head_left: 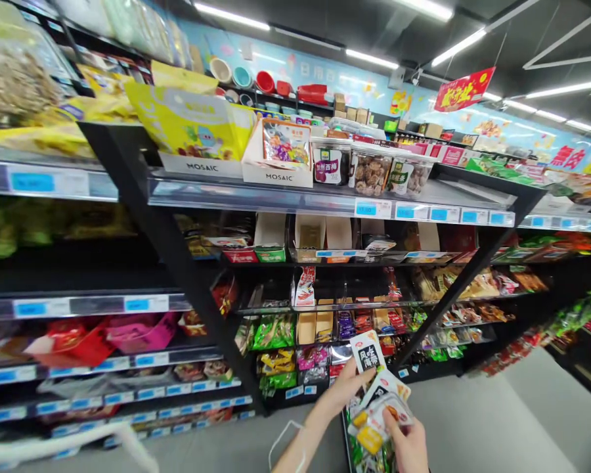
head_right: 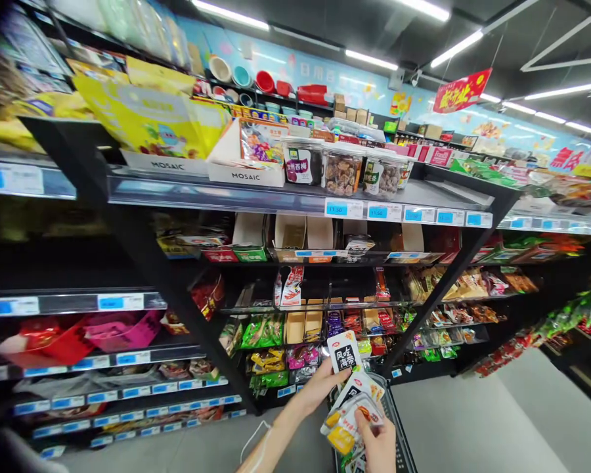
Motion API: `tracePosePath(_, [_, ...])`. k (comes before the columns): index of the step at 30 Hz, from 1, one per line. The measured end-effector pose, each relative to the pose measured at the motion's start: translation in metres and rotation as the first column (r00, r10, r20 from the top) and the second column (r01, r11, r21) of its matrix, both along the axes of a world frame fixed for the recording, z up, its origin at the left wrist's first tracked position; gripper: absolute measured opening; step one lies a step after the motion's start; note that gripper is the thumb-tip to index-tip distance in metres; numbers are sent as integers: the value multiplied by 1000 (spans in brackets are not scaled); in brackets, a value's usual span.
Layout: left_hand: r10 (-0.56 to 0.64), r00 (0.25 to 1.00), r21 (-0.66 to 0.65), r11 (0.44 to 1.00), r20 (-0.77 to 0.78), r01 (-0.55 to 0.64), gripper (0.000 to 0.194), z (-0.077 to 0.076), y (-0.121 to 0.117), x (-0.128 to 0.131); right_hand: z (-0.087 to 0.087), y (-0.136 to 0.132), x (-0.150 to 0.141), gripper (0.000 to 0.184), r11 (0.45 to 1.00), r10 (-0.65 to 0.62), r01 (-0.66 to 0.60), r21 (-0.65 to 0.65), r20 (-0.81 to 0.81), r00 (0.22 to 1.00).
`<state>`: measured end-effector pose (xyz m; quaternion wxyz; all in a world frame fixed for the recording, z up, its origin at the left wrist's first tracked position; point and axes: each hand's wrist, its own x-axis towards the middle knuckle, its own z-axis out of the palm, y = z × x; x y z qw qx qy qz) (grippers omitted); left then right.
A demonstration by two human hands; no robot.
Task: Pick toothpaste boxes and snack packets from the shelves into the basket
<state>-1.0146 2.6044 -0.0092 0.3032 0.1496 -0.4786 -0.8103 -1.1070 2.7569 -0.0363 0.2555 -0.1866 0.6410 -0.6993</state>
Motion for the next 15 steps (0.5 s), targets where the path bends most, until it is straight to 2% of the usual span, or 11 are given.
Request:
tracePosePath(2, [-68,998,-93,993,-8,67,63,11,-10,8,3,3,-6,50,1000,30,-31,-5,-15,999])
tracePosePath(4, [-47,999,-183,982,-11,44,58,26,-23,14,5,5,-9,48,998,55,-56,-17,-27,998])
tracePosePath(6, [77,996,-237,968,-46,-86,51,47,-39,16,6,5,-10,47,997,61,-62,-41,-22,998])
tracePosePath(8, [274,952,-249,921,-133,-300,46,77,-61,14,6,5,-9,46,996,22,-23,-83,-18,1000])
tracePosePath(10, [458,848,-260,813,-266,-521,43,113,-87,11,5,7,-10,45,993,-29,27,-119,-16,999])
tracePosePath(12, [576,700,-254,667,-422,-701,42,152,-113,5,5,11,-13,44,991,-44,43,-126,-4,999])
tracePosePath(14, [604,557,-210,548,-570,-810,42,189,-137,-2,3,17,-18,44,993,-31,33,-111,16,999])
tracePosePath(15, [573,528,-223,517,-627,-826,40,205,-147,-6,2,20,-20,45,994,-33,35,-104,22,999])
